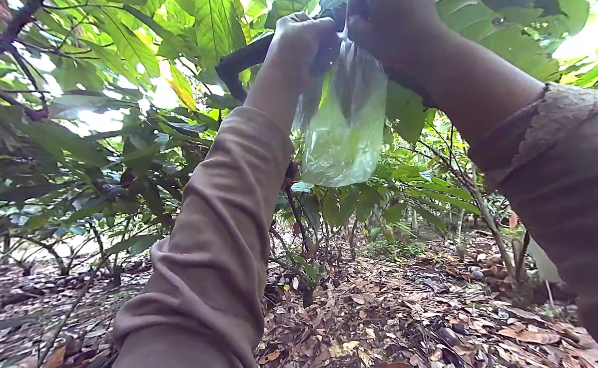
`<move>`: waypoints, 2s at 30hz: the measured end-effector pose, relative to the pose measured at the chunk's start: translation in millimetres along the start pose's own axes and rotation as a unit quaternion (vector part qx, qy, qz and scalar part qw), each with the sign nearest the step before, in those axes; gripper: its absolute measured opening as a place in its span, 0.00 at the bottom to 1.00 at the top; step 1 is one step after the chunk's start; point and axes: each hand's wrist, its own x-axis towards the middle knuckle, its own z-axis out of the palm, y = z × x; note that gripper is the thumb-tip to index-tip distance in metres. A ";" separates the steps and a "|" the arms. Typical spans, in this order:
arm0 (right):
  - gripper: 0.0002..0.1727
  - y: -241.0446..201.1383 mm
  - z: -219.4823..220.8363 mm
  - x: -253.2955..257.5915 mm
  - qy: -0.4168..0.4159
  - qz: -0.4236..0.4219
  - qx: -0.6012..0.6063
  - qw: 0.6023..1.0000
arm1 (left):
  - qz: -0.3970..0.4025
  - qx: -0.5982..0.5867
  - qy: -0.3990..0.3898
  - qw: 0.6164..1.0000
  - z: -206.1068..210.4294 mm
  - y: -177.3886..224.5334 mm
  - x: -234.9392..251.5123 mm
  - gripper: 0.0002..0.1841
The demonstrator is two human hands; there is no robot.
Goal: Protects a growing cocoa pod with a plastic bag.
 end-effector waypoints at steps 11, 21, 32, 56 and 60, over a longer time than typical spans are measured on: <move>0.12 -1.2 -0.5 -6.8 0.021 0.001 0.025 0.999 | 0.031 0.309 -0.058 0.949 -11.2 10.8 -11.4 0.04; 0.10 4.3 1.5 0.7 0.033 0.014 0.084 0.996 | -0.021 -0.088 -0.073 0.993 -3.0 -8.6 -3.5 0.04; 0.06 3.5 8.0 8.9 -0.017 0.101 0.293 0.951 | 0.221 0.352 -0.034 0.909 -7.0 -3.3 -1.2 0.04; 0.11 -6.2 -4.8 9.0 -0.071 0.268 0.224 0.934 | 0.422 0.494 0.156 0.744 18.3 -46.4 -1.3 0.14; 0.08 -3.2 -6.4 9.0 -0.071 0.285 0.230 0.928 | 0.393 0.517 0.161 0.743 19.9 -44.4 -4.0 0.14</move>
